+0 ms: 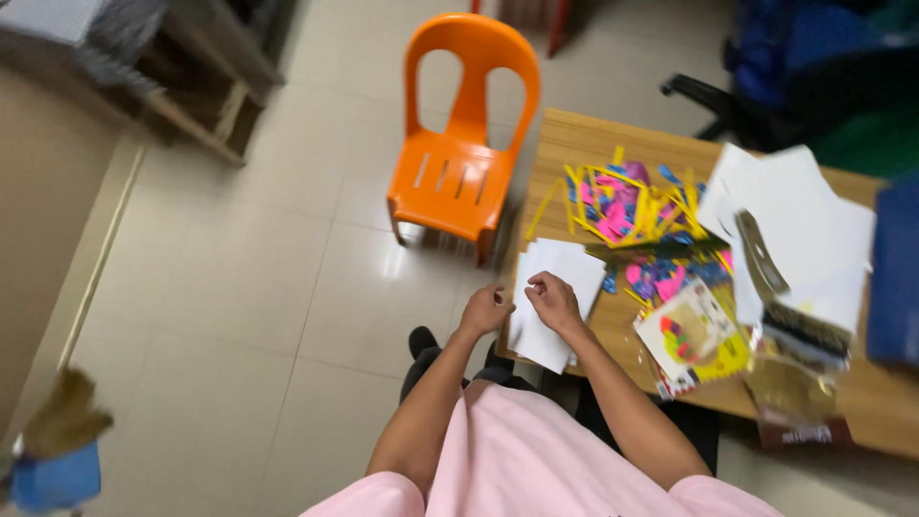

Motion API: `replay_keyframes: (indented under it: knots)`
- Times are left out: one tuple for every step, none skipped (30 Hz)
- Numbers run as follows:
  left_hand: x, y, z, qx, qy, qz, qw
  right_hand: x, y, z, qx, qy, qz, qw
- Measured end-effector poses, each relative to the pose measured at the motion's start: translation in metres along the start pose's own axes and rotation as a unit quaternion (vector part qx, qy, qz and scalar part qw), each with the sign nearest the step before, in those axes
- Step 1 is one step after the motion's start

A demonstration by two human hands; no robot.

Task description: Sort and organize various documents and papers on a desk.

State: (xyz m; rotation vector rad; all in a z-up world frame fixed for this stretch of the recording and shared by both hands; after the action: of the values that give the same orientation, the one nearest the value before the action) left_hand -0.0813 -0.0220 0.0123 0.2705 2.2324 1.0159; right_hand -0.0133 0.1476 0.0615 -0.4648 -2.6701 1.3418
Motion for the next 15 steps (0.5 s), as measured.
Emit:
replay_keyframes:
  knots:
    - [-0.001,-0.008,-0.012,-0.011,0.018,-0.011,1.000,0.010,-0.007,0.010,-0.001,-0.018,-0.015,1.000]
    - [-0.001,-0.015,-0.025,-0.026,0.032,-0.018,0.999,0.022,-0.016,0.022,-0.015,-0.044,-0.038,0.998]
    - [-0.001,-0.023,-0.038,-0.041,0.045,-0.025,0.998,0.033,-0.025,0.034,-0.029,-0.069,-0.062,0.995]
    - [-0.003,-0.028,-0.055,-0.052,0.066,-0.035,0.996,0.046,-0.036,0.049,-0.029,-0.088,-0.080,0.993]
    - [-0.005,-0.034,-0.074,-0.068,0.084,-0.055,0.993,0.058,-0.047,0.065,-0.019,-0.114,-0.085,0.990]
    - [-0.011,-0.044,-0.093,-0.082,0.100,-0.075,0.989,0.067,-0.060,0.085,-0.008,-0.139,-0.088,0.986]
    - [-0.015,-0.060,-0.110,-0.092,0.119,-0.086,0.985,0.078,-0.070,0.107,-0.007,-0.157,-0.104,0.982]
    - [-0.015,-0.072,-0.125,-0.099,0.122,-0.086,0.984,0.090,-0.077,0.126,0.015,-0.170,-0.107,0.979]
    - [-0.014,-0.084,-0.140,-0.105,0.124,-0.086,0.983,0.102,-0.084,0.144,0.038,-0.184,-0.111,0.976]
    - [-0.015,-0.097,-0.160,-0.109,0.137,-0.090,0.980,0.111,-0.100,0.160,0.039,-0.193,-0.121,0.973]
    - [-0.015,-0.109,-0.180,-0.113,0.150,-0.099,0.977,0.120,-0.118,0.176,0.017,-0.200,-0.140,0.970]
    - [-0.019,-0.124,-0.199,-0.115,0.160,-0.108,0.974,0.125,-0.135,0.194,-0.004,-0.206,-0.156,0.966]
    - [-0.020,-0.138,-0.215,-0.117,0.169,-0.114,0.972,0.132,-0.151,0.210,0.000,-0.213,-0.164,0.963]
    - [-0.020,-0.153,-0.237,-0.120,0.182,-0.127,0.968,0.144,-0.171,0.229,0.001,-0.232,-0.165,0.959]
    - [-0.019,-0.167,-0.259,-0.124,0.195,-0.141,0.963,0.156,-0.190,0.247,0.003,-0.250,-0.166,0.954]
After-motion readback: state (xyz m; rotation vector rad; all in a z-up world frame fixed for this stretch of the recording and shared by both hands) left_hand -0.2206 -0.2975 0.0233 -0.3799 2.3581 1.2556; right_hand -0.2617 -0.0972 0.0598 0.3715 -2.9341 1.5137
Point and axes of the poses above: each hand's wrist, its own x-axis towards the middle knuckle, its own z-axis out of the palm, y = z × x, the point moved 4 cm from there along x, towards the middle knuckle, and after that the axes turned 4 degrees about -z, right-handed, at the moved point
